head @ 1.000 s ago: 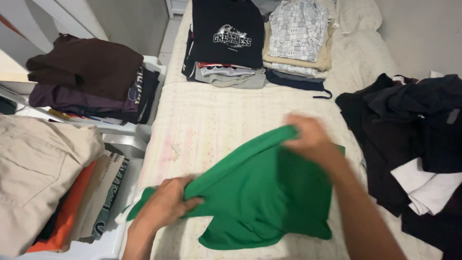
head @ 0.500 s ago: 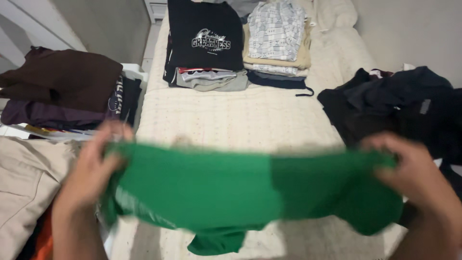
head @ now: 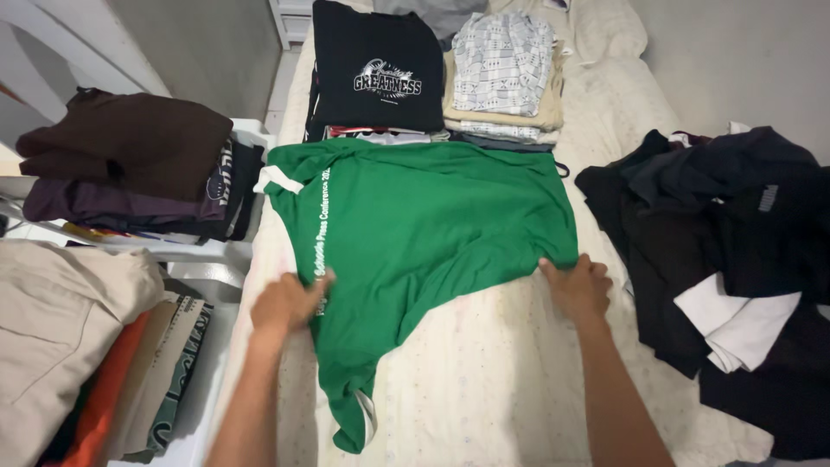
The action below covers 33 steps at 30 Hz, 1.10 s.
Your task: The person folds a variety of clothes, including pants and t-shirts, on a bed and stacks them neatly.
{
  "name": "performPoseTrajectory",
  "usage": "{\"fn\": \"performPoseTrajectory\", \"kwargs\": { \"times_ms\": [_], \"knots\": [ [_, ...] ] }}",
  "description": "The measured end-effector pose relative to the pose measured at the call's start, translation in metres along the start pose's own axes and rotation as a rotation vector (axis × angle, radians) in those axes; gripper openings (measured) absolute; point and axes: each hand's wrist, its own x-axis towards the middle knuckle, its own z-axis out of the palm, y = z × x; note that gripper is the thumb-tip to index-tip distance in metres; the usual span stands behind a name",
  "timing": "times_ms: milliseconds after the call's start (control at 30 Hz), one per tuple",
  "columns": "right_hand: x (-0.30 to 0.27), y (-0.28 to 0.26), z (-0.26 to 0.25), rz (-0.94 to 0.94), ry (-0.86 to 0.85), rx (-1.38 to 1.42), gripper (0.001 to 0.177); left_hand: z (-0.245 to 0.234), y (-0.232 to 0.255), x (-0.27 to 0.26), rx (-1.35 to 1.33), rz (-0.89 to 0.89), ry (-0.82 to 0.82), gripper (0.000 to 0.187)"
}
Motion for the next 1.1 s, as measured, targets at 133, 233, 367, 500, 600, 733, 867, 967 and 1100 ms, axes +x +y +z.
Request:
{"fn": "performPoseTrajectory", "kwargs": {
  "times_ms": [133,233,367,500,600,733,867,967,1100],
  "knots": [
    [0.01,0.013,0.024,-0.266,0.215,0.235,0.081,0.045,-0.016,-0.013,-0.221,0.11,0.189,0.058],
    [0.029,0.018,0.039,-0.616,0.292,0.213,0.023,0.063,-0.021,-0.006,-0.299,0.167,0.236,0.033],
    [0.034,0.058,0.042,-0.603,0.307,0.674,0.003,0.054,-0.037,-0.008,-1.358,0.049,0.104,0.031],
    [0.0,0.133,0.027,-0.42,0.273,0.699,0.009,0.031,-0.067,-0.015,-1.592,0.019,0.149,0.046],
    [-0.015,0.132,0.018,-0.346,0.277,0.539,0.021,0.022,-0.087,-0.025,-1.027,0.191,0.441,0.066],
    [-0.022,0.074,0.016,-0.05,0.156,0.116,0.067,0.028,-0.101,-0.019,-0.469,-0.01,0.399,0.078],
    [-0.015,0.055,0.021,-0.114,-0.119,0.055,0.054,0.037,-0.104,-0.023,-0.898,-0.072,0.141,0.043],
    [-0.022,0.075,0.019,-0.19,-0.117,0.862,0.049,0.028,-0.101,-0.04,-1.138,-0.007,0.222,0.047],
    [-0.05,0.155,0.001,0.085,-0.122,0.692,0.036,-0.001,-0.114,-0.082,-0.722,0.011,0.252,0.049]
  ]
}}
